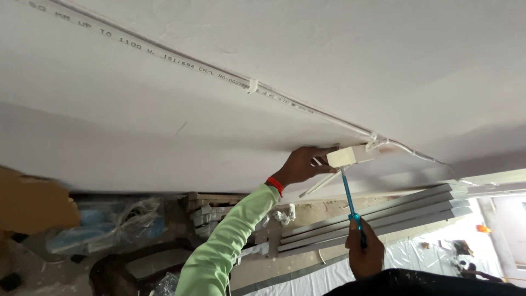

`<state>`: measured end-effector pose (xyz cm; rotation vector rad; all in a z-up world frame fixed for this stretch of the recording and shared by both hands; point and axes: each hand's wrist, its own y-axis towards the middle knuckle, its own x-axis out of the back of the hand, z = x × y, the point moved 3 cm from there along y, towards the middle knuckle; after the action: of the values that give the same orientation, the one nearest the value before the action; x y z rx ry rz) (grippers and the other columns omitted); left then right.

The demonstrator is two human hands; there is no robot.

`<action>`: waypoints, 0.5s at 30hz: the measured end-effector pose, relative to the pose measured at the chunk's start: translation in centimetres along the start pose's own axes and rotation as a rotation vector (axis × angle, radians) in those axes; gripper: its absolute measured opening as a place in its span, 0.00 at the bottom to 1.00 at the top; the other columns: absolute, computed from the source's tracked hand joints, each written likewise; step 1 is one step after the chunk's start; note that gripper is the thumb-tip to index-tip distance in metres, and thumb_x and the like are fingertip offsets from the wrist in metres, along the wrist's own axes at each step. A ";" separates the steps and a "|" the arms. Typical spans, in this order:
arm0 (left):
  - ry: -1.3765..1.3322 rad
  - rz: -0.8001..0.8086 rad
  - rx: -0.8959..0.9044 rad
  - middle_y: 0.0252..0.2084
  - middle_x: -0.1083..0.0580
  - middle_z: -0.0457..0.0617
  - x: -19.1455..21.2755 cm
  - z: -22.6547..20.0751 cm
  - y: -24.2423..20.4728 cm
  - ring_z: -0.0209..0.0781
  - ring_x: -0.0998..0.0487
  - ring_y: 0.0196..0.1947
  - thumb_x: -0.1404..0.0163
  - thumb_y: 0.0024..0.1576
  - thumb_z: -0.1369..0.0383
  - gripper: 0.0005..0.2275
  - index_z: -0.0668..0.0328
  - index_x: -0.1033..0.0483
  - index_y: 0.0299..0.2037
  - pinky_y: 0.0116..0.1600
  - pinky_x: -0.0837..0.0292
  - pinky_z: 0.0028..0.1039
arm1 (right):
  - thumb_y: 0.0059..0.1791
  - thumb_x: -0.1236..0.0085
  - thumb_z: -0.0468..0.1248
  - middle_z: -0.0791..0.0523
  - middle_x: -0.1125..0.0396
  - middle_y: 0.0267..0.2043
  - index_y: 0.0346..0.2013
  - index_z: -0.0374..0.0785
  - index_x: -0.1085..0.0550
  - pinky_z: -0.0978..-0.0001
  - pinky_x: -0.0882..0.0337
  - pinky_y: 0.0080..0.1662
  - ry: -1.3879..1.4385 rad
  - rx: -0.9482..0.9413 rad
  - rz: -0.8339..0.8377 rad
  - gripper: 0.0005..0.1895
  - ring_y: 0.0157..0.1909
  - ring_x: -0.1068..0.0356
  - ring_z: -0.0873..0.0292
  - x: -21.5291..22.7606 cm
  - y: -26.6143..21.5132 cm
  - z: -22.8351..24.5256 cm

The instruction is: The person mounts a white electrical switch box on a wall, holding it in place while driving screws with a screwdriver. They retrieve the box and fasteners from a tool tray, use a hammer on the wall, and handle pliers and wires while securing the box to the wall.

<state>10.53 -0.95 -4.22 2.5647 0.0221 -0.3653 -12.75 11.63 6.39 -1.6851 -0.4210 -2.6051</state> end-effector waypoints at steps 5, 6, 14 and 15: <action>-0.007 -0.018 -0.016 0.41 0.17 0.43 0.0 -0.2 -0.2 0.38 0.16 0.39 0.38 0.53 0.61 0.29 0.48 0.29 0.67 0.48 0.19 0.29 | 0.55 0.49 0.45 0.57 0.36 0.19 0.52 0.32 0.24 0.72 0.38 0.28 0.036 -0.053 0.007 0.20 0.23 0.39 0.67 -0.4 0.0 -1.5; -0.015 -0.020 -0.017 0.41 0.17 0.43 -0.1 0.0 -0.3 0.38 0.16 0.39 0.38 0.53 0.61 0.29 0.48 0.29 0.67 0.48 0.19 0.29 | 0.55 0.49 0.45 0.57 0.36 0.19 0.52 0.32 0.24 0.72 0.38 0.28 0.029 -0.053 0.007 0.20 0.23 0.39 0.67 -0.4 0.0 -1.6; -0.062 -0.056 -0.057 0.40 0.17 0.44 -1.0 1.8 -0.1 0.37 0.16 0.39 0.37 0.54 0.61 0.26 0.52 0.26 0.64 0.47 0.19 0.28 | 0.54 0.46 0.44 0.57 0.35 0.17 0.54 0.33 0.24 0.74 0.40 0.26 -0.039 -0.034 -0.078 0.20 0.20 0.41 0.68 -0.4 0.7 -3.5; -0.064 -0.059 -0.061 0.40 0.17 0.44 -0.8 1.5 -0.1 0.37 0.16 0.39 0.37 0.54 0.61 0.26 0.52 0.26 0.64 0.47 0.19 0.28 | 0.54 0.46 0.44 0.57 0.35 0.17 0.54 0.33 0.24 0.74 0.40 0.26 -0.041 -0.031 -0.079 0.20 0.20 0.41 0.68 -0.6 0.6 -3.3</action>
<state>9.33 -1.55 -5.27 2.4953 0.0838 -0.4618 -15.32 10.24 4.75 -1.7705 -0.4609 -2.6489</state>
